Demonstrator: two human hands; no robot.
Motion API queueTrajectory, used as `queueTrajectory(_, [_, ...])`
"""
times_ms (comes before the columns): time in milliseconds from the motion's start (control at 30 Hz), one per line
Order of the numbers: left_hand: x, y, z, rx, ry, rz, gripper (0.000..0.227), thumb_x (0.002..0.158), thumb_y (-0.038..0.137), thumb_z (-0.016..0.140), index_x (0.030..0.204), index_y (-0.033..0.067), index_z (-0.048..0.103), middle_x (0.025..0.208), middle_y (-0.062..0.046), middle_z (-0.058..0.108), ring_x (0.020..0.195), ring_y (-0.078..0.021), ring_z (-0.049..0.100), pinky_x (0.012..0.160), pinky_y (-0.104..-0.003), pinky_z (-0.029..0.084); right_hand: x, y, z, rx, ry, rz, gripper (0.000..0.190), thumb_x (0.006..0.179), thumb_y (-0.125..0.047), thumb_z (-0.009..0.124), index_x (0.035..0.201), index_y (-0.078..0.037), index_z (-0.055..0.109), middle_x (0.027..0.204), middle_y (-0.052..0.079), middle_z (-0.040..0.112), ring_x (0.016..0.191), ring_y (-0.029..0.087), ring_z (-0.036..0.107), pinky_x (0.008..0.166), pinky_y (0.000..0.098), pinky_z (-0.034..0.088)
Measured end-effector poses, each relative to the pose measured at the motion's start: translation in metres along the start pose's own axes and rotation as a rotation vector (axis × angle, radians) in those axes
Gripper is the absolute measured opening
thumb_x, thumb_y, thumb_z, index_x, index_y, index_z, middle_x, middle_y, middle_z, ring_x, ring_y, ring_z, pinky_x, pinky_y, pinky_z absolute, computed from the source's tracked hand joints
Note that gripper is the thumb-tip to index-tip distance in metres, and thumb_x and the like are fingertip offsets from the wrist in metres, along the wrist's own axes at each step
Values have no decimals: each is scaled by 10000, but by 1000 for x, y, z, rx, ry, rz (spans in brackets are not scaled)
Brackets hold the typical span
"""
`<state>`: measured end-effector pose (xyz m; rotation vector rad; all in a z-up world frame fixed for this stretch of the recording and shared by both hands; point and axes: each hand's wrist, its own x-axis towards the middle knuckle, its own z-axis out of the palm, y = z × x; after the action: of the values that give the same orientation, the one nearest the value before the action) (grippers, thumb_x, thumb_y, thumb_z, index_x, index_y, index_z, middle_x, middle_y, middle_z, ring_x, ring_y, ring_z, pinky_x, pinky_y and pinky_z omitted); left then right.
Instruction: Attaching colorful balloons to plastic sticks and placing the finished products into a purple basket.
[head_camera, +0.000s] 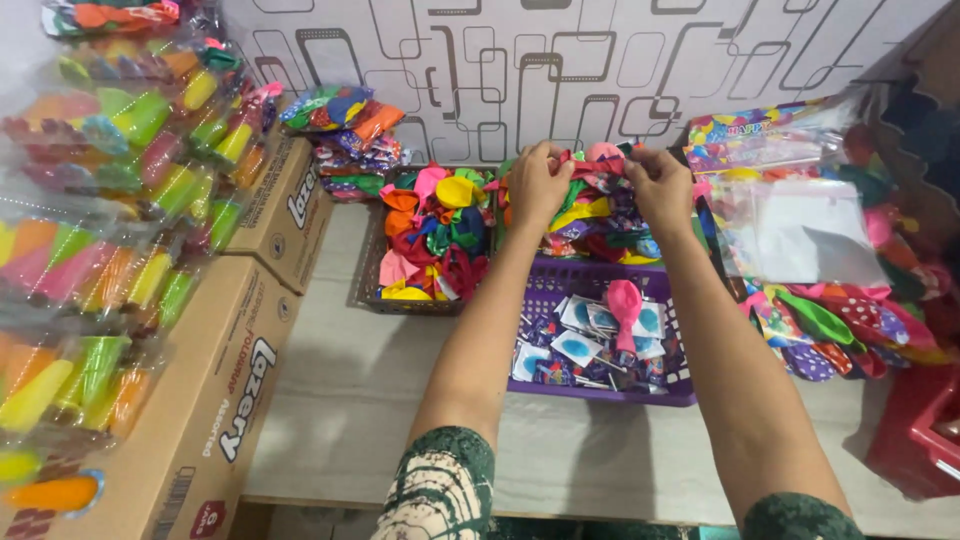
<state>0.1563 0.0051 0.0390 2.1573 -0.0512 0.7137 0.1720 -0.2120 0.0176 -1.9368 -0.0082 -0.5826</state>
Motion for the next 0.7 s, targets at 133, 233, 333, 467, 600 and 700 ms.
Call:
queueTrajectory(133, [-11, -5, 0, -47, -57, -8, 277, 775, 332, 792, 998, 212, 678, 977, -30, 681, 1006, -293, 714, 877, -449, 573, -8, 12, 7, -559, -40, -129, 223, 951, -511, 726, 1159, -432, 736, 1181, -19, 645, 1090, 292, 668, 871, 503, 559])
queueTrajectory(233, [-23, 9, -12, -100, -67, -21, 578, 830, 262, 766, 1339, 197, 500, 1276, -112, 683, 1208, -355, 655, 990, -521, 547, -36, -18, 7, -671, 153, -456, 260, 978, -341, 744, 1220, -247, 752, 1261, 74, 553, 1128, 334, 586, 849, 493, 538])
queueTrajectory(333, [-36, 15, -12, 202, 83, 351, 748, 766, 71, 796, 1446, 181, 506, 1427, -165, 545, 1343, -433, 525, 1005, -550, 555, -56, -40, 9, -758, 44, -503, 336, 1096, -403, 559, 1370, -249, 677, 1480, 124, 488, 1366, 387, 433, 984, 604, 410])
queueTrajectory(467, [-43, -8, 18, 384, -34, 444, 521, 889, 225, 596, 1407, 275, 568, 1525, -101, 463, 1457, -386, 386, 1052, -554, 486, -54, -40, 15, -777, -251, -218, 442, 1122, -469, 370, 1547, -368, 430, 1651, 114, 320, 1528, 413, 215, 1134, 742, 222])
queueTrajectory(600, [-30, -7, 14, 368, -557, 128, 583, 1028, 413, 343, 1602, 331, 277, 1706, -98, 176, 1579, -376, 101, 1212, -650, 212, -33, -28, 22, -768, -436, -76, 505, 1099, -552, 295, 1594, -449, 311, 1700, 77, 207, 1556, 400, 171, 1167, 737, 202])
queueTrajectory(700, [-26, -5, 8, 390, -646, 76, 576, 1053, 448, 280, 1616, 346, 221, 1716, -80, 148, 1580, -354, 101, 1217, -653, 157, -20, -12, 29, -772, -486, -53, 513, 1096, -563, 290, 1596, -451, 315, 1698, 75, 209, 1559, 391, 170, 1169, 726, 209])
